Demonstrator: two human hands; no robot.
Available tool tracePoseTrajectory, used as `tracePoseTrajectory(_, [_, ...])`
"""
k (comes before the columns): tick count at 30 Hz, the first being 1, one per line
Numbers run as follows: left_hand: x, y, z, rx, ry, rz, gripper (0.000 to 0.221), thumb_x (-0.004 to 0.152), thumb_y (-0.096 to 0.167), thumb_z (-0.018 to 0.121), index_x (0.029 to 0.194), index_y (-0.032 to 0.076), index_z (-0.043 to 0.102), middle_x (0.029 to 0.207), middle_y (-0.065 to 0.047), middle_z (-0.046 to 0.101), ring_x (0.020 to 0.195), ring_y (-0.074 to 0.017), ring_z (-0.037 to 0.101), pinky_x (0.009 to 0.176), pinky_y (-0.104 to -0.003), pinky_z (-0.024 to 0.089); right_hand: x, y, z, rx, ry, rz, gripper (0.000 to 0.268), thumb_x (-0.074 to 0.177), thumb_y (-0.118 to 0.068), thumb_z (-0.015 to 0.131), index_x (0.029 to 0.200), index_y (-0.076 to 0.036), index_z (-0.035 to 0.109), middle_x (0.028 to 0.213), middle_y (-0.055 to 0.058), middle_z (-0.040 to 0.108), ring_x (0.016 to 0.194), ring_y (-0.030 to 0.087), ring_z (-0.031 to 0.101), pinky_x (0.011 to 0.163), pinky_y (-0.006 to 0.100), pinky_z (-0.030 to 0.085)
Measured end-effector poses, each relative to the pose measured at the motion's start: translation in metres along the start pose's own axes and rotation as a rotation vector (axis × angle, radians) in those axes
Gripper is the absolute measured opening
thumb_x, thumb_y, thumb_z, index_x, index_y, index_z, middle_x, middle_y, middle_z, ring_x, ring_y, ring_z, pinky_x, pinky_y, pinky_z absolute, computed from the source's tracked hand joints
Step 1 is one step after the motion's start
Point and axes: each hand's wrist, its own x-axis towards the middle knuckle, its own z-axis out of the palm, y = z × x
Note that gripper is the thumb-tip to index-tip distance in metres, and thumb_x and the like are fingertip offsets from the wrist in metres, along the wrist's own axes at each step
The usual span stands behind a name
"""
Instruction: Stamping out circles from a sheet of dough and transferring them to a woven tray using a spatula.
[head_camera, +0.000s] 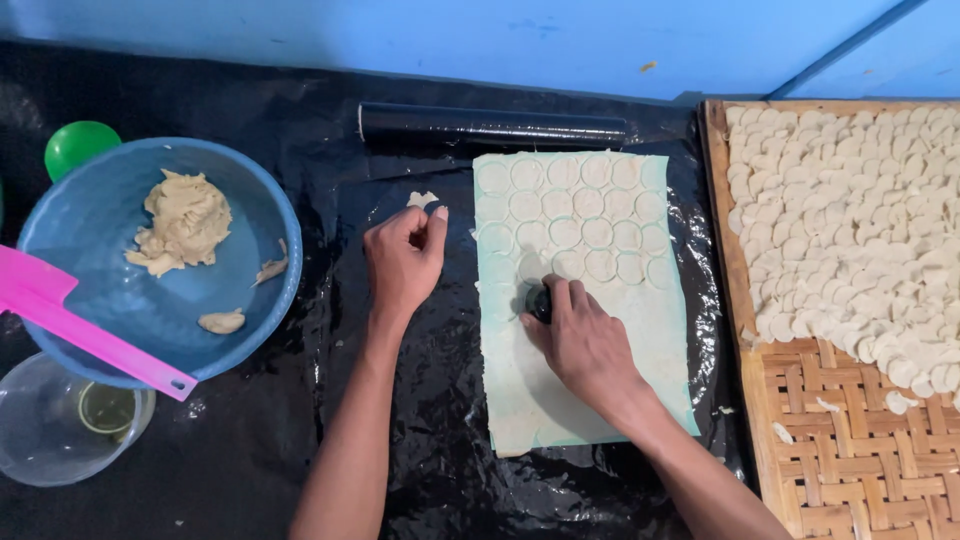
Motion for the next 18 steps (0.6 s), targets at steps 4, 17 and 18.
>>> tracePoseTrajectory(4, [0.001, 0.002, 0.000, -0.011, -0.004, -0.022, 0.042, 0.097, 0.014, 0.074, 0.068, -0.001, 0.049, 0.058, -0.009, 0.053, 0.048, -0.0193, 0.050, 0.050, -0.035, 0.036, 0.008, -0.006, 0.002, -0.059, 0.010, -0.036, 0.052, 0.096, -0.042, 0.060, 0.126, -0.001, 0.049, 0.101, 0.021, 0.063, 0.086, 0.039, 0.070, 0.058, 0.048, 0.056])
tracePoseTrajectory(17, [0.000, -0.002, 0.002, -0.003, -0.013, 0.013, 0.040, 0.098, 0.014, 0.074, 0.069, 0.000, 0.050, 0.060, -0.010, 0.054, 0.049, -0.0204, 0.052, 0.052, -0.034, 0.038, 0.011, -0.002, 0.011, -0.228, -0.037, -0.072, 0.043, 0.101, -0.043, 0.054, 0.116, -0.002, 0.050, 0.091, 0.018, 0.061, 0.072, 0.034, 0.070, 0.051, 0.045, 0.055])
tracePoseTrajectory(18, [0.000, -0.002, 0.001, -0.002, -0.009, 0.016, 0.040, 0.098, 0.014, 0.074, 0.069, 0.000, 0.050, 0.060, -0.010, 0.054, 0.049, -0.0204, 0.052, 0.052, -0.034, 0.039, 0.011, -0.005, 0.019, -0.236, 0.010, -0.006, 0.045, 0.101, -0.044, 0.055, 0.117, -0.002, 0.050, 0.091, 0.020, 0.061, 0.072, 0.034, 0.070, 0.051, 0.045, 0.055])
